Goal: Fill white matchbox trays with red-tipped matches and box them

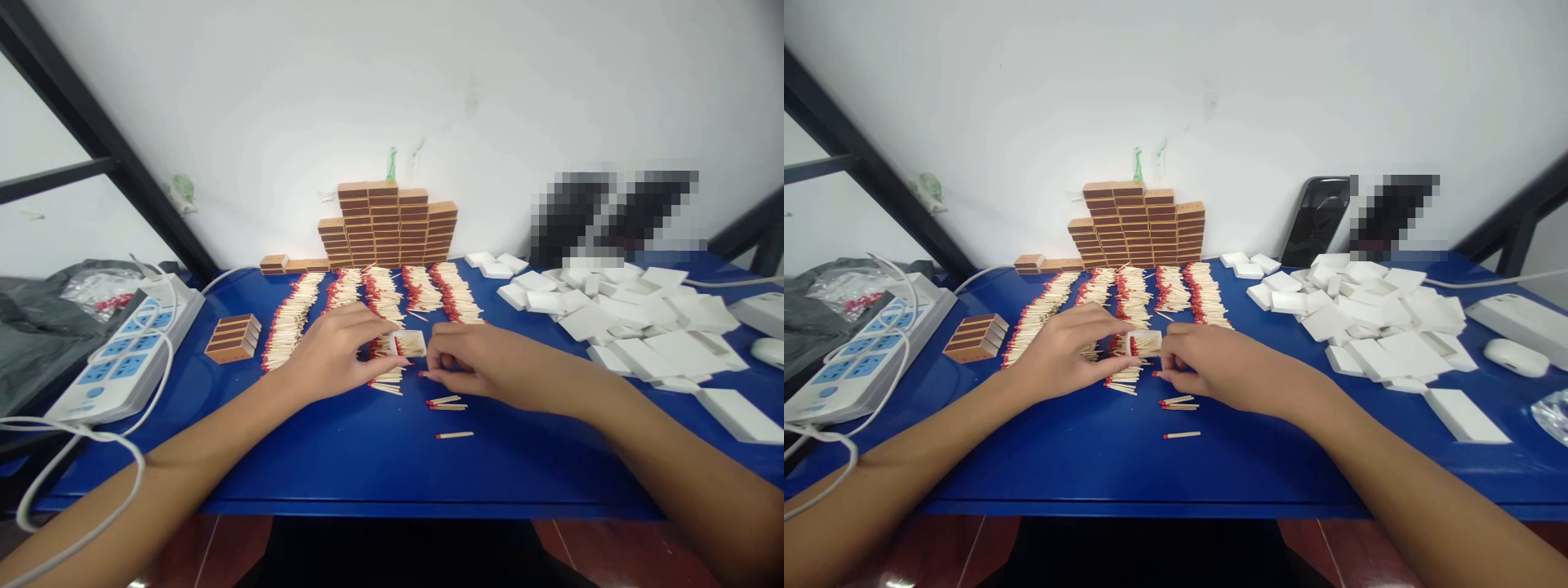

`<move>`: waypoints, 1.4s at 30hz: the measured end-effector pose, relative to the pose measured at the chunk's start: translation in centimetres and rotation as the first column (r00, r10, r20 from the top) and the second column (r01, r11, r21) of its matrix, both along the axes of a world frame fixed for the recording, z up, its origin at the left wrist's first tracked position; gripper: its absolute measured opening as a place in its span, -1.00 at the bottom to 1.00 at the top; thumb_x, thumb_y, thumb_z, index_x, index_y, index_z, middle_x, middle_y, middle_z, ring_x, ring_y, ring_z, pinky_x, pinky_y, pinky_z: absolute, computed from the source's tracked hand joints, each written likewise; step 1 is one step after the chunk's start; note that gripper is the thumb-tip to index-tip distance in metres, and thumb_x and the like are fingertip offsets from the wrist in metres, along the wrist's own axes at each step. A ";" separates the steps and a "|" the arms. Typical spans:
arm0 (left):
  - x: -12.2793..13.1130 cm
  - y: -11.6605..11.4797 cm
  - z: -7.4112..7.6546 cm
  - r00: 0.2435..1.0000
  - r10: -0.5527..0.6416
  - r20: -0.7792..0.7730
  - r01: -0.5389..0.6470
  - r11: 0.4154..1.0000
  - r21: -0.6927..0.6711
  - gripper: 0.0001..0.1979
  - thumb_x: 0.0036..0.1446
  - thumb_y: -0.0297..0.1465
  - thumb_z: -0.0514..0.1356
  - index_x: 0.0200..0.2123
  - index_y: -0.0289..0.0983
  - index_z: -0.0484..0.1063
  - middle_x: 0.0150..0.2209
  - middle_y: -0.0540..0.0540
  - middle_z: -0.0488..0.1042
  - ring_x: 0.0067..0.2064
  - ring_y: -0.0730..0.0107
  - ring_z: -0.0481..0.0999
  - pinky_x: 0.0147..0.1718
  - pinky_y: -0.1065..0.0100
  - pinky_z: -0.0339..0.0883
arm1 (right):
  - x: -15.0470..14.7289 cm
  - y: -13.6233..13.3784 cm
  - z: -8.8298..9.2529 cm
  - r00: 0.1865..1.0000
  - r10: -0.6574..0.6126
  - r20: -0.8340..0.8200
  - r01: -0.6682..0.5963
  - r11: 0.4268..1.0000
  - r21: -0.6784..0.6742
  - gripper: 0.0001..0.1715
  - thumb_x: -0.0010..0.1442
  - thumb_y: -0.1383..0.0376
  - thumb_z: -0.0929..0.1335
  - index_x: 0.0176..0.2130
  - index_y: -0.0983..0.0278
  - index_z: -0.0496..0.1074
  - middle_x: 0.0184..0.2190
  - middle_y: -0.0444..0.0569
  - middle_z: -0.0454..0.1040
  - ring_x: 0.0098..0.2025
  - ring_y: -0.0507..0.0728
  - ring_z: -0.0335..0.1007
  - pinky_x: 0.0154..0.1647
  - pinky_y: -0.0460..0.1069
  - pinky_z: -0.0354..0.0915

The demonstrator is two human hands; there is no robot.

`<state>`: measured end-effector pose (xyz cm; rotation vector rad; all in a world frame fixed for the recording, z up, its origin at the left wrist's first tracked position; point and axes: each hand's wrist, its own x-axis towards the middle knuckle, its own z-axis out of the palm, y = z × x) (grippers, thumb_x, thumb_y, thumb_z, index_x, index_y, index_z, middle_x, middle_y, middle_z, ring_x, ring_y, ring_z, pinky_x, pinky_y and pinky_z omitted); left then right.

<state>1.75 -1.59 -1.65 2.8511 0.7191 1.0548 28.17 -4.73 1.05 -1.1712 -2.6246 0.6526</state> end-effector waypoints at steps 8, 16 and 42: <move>0.5 -0.8 0.2 0.999 -0.022 0.033 0.024 0.997 -0.078 -0.64 0.22 -0.16 0.40 -0.05 -0.31 0.59 -0.27 -0.15 0.63 -0.23 0.26 0.59 -0.23 0.25 0.48 | -1.2 0.6 -1.0 0.979 -0.059 -0.193 0.110 0.958 0.264 -0.87 0.43 0.24 0.36 -0.20 0.24 0.45 -0.23 -0.05 0.49 -0.28 0.09 0.42 -0.28 -0.01 0.26; 0.3 -0.4 0.1 0.999 0.014 0.048 -0.011 0.999 -0.047 -0.63 0.23 -0.16 0.39 -0.04 -0.30 0.59 -0.34 -0.11 0.59 -0.28 0.27 0.56 -0.25 0.25 0.44 | -0.6 0.3 0.1 0.971 -0.040 -0.234 0.102 0.960 0.259 -0.84 0.42 0.24 0.35 -0.20 0.22 0.51 -0.29 -0.06 0.51 -0.28 0.09 0.42 -0.26 0.00 0.26; 0.5 -0.6 0.1 0.999 0.008 0.048 -0.005 0.998 -0.064 -0.60 0.20 -0.15 0.42 -0.02 -0.31 0.60 -0.35 -0.09 0.59 -0.29 0.27 0.56 -0.27 0.24 0.45 | 0.4 0.3 1.2 0.981 -0.072 -0.179 0.095 0.988 0.120 -0.78 0.40 0.16 0.35 -0.27 0.20 0.48 -0.37 -0.10 0.48 -0.36 0.08 0.37 -0.33 -0.01 0.22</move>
